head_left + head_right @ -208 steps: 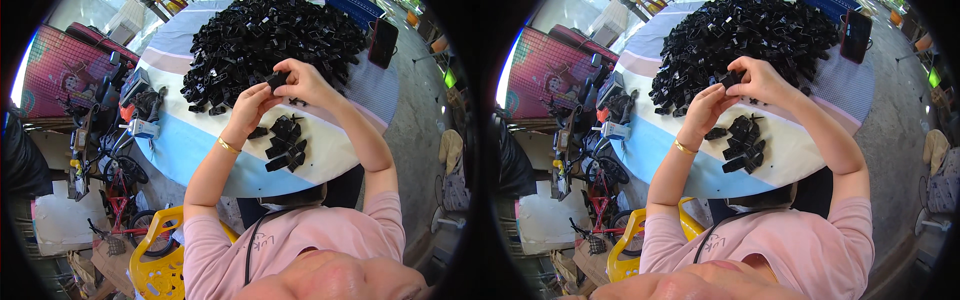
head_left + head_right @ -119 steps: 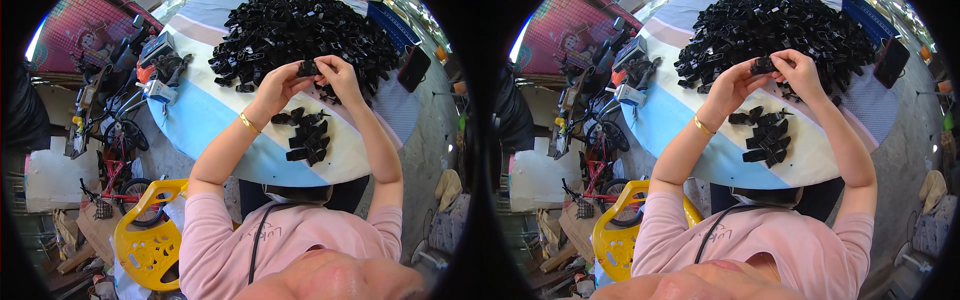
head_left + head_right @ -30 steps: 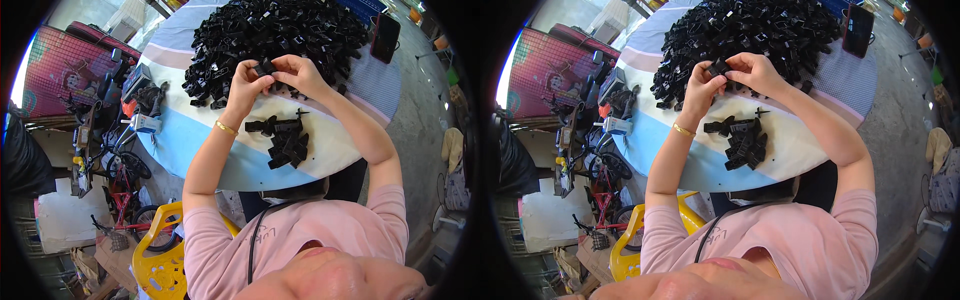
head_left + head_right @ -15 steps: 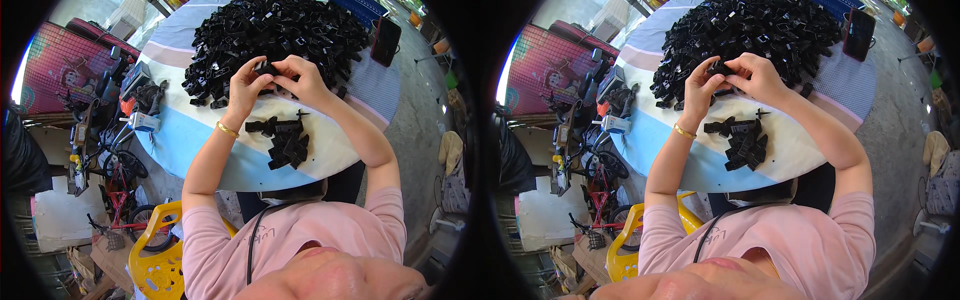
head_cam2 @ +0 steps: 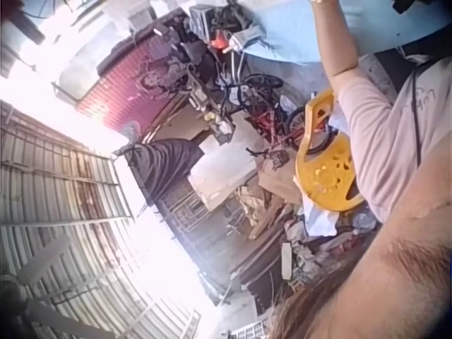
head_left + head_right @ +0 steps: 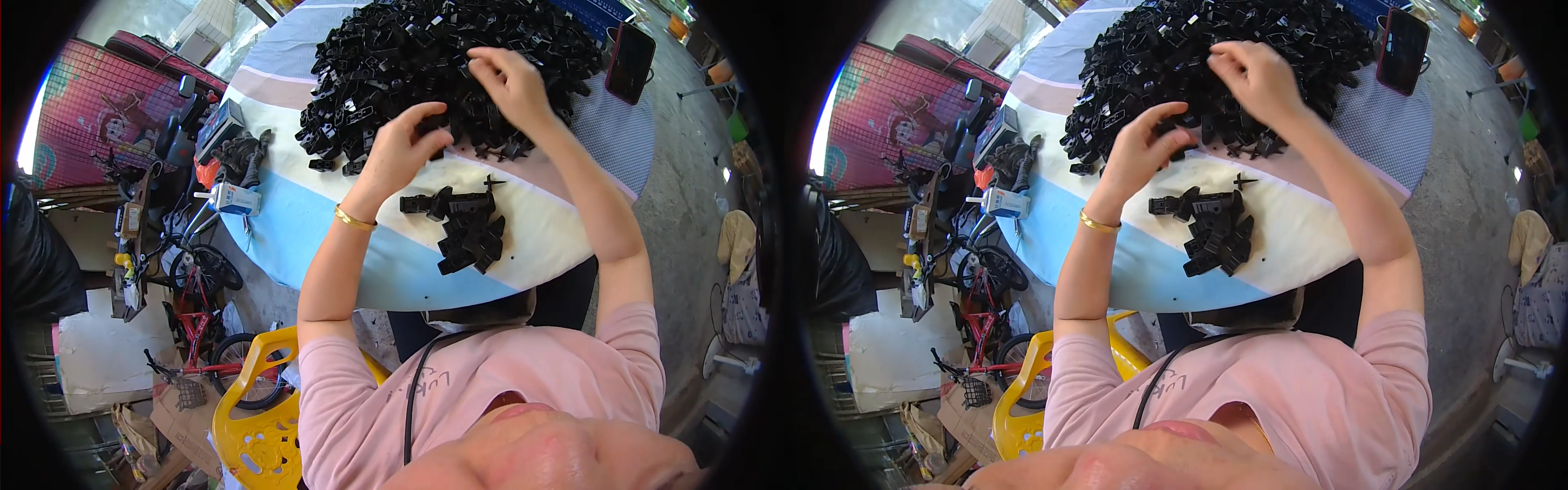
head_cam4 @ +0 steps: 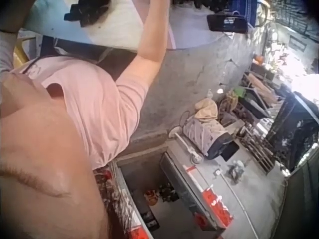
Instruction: Manually joining small black plastic components together and sorting them on a table.
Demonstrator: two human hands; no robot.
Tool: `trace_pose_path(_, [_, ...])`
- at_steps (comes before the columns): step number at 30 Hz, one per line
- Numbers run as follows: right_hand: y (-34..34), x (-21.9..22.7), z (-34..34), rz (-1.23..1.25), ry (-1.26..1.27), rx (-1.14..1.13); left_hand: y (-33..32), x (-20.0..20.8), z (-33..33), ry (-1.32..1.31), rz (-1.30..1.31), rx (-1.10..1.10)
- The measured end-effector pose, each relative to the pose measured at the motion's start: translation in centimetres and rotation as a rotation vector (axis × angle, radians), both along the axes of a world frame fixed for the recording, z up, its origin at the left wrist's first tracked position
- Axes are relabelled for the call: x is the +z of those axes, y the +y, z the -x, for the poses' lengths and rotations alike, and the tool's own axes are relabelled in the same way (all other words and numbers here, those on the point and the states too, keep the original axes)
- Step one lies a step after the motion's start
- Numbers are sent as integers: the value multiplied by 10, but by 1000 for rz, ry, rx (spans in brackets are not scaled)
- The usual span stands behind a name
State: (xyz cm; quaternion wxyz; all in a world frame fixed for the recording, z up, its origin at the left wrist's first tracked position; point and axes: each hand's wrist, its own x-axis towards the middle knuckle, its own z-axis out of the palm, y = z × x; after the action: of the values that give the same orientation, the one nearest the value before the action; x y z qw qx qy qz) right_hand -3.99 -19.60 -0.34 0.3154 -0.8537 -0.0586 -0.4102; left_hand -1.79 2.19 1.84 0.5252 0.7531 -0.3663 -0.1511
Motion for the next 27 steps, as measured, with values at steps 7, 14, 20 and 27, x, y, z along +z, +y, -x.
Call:
trace_pose_path(7, [-19,-17,-22,577,266,-431,1,-12,8,-457,-238,-515])
trace_pose_path(14, [-12,-23,-16,572,278,-421,-1,-35,-8,-843,-404,179])
trace_pose_path(20, [-15,-28,-23,511,225,-372,-8,-27,0,-810,-258,168])
trace_pose_path(27, [-21,-23,-23,266,81,-278,-6,-22,-13,131,77,37])
